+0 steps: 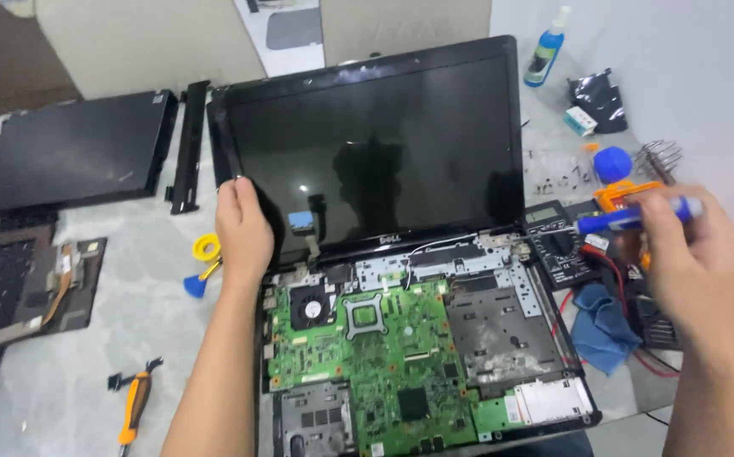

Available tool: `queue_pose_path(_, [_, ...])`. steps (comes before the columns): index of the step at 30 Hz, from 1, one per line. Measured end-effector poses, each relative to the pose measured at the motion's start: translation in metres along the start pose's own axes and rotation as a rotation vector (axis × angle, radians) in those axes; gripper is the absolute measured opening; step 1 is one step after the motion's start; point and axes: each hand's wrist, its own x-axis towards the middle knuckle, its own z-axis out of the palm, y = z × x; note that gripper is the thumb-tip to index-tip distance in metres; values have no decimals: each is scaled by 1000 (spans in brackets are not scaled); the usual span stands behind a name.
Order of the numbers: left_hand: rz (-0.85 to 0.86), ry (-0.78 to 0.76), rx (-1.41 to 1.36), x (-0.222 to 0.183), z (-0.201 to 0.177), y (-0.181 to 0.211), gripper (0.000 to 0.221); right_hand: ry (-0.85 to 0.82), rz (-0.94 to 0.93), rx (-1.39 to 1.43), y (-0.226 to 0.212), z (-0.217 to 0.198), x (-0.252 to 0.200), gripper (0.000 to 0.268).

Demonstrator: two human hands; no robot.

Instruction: The person works on a disassembled laptop, using a blue-handled screwdriver to remove screws from the bottom case and then the motherboard area. They lift the screen assembly, manipulate internal components, and use a multimeter probe to test points on the motherboard.

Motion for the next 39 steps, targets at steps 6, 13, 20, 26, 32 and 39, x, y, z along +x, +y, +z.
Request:
queue_pose_path(6, [-75, -11, 35, -8, -2, 15, 30, -215, -18, -450, -59, 25, 37, 38])
queue_pose_path(13, [89, 69, 52, 4, 6, -19, 30, -438, -207, -609, -66, 64, 47, 47])
queue_pose_path(20, [171, 86, 43, -1, 3, -16, 30, -463, -229, -158, 15, 82, 52, 38])
queue_pose_path(26, [142, 68, 66, 2, 6, -20, 30, -322, -117, -74, 71, 83, 63, 54])
queue_pose_path(32, [287, 126, 124, -1, 12, -13, 28, -92, -163, -110, 49, 73, 50, 47])
queue_pose_path(39, [247, 99, 147, -5, 9, -5, 25, -166, -366, -169, 20, 80, 37, 53])
